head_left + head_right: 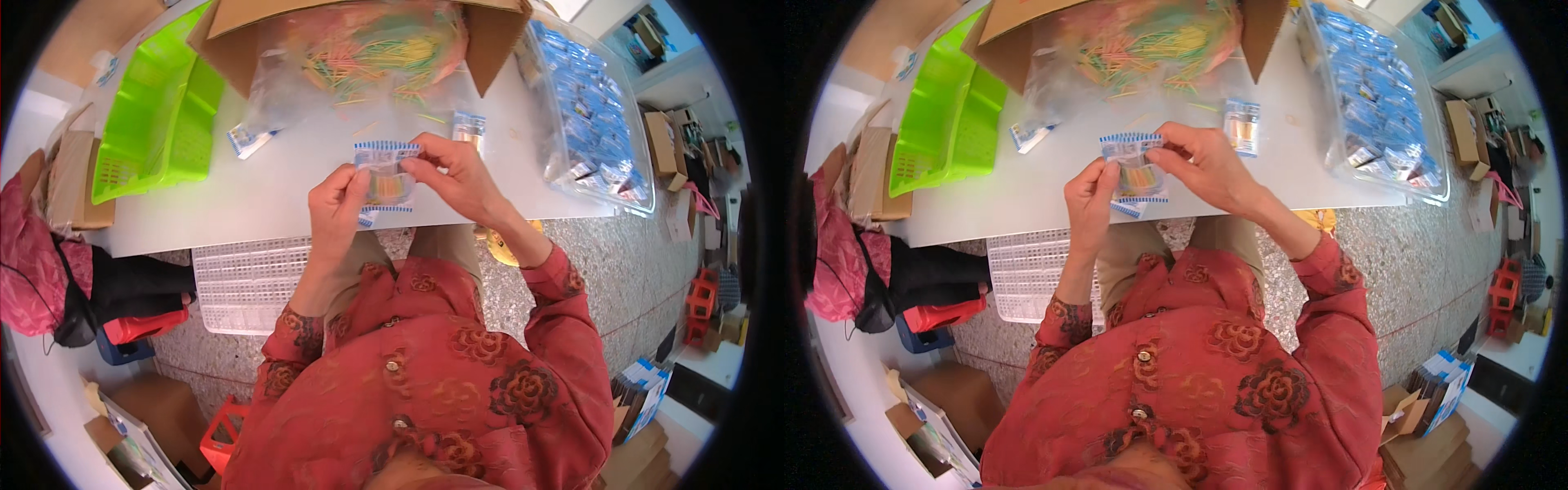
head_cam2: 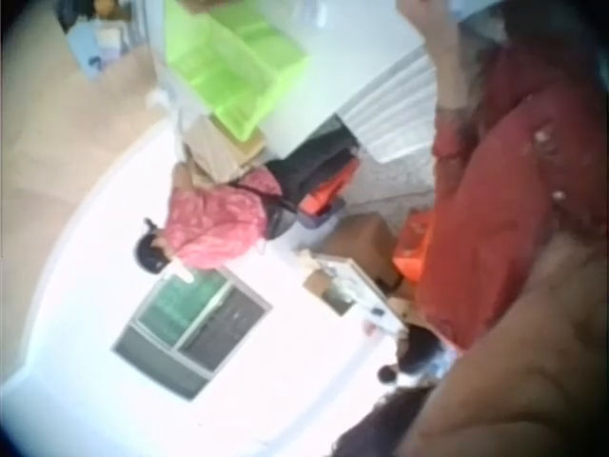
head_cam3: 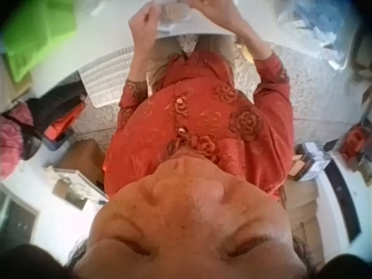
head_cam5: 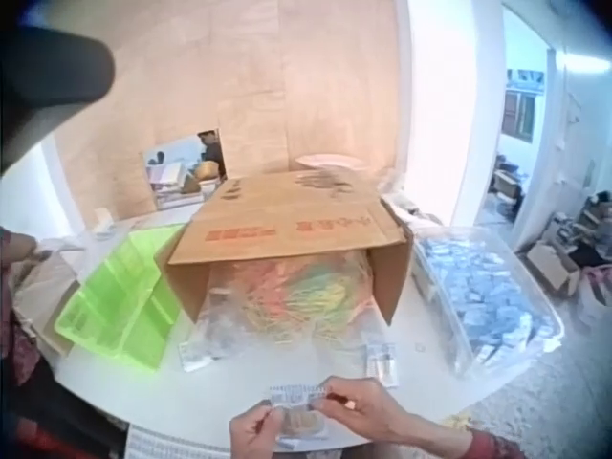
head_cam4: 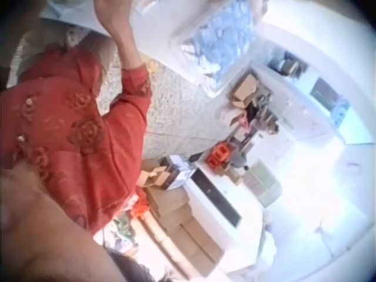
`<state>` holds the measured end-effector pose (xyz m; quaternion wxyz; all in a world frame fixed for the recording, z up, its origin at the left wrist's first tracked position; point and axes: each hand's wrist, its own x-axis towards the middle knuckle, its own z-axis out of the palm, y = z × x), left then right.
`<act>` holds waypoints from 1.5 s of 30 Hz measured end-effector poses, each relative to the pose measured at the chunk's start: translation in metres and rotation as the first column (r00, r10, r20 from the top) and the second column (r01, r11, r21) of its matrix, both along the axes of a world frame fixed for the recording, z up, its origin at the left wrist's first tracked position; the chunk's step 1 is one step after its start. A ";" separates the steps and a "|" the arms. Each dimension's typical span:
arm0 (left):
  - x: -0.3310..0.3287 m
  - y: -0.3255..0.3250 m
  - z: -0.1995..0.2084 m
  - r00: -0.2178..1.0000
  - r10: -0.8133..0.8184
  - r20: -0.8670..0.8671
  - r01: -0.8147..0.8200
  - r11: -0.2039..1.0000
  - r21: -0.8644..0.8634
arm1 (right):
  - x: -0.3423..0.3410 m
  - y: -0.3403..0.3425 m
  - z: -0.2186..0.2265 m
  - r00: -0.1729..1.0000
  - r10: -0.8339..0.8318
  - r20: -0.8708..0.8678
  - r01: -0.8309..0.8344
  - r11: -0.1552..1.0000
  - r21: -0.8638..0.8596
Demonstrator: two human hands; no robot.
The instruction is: Packaging small plastic packets by grouping them together using rubber bands.
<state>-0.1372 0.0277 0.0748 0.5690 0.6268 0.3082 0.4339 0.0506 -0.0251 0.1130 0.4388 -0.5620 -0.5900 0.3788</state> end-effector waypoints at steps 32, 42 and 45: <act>-0.016 0.008 -0.080 0.649 0.488 -0.584 -0.052 0.794 0.606 | 0.051 -0.008 -0.094 0.748 -0.490 0.448 0.318 0.856 0.407; -0.011 0.001 -0.078 0.670 0.557 -0.490 -0.073 0.707 0.703 | -0.023 0.020 -0.099 0.851 -0.236 0.469 0.055 0.929 0.367; -0.011 0.000 -0.082 0.681 0.563 -0.469 -0.083 0.695 0.715 | -0.027 0.025 -0.108 0.819 -0.235 0.523 0.051 0.938 0.342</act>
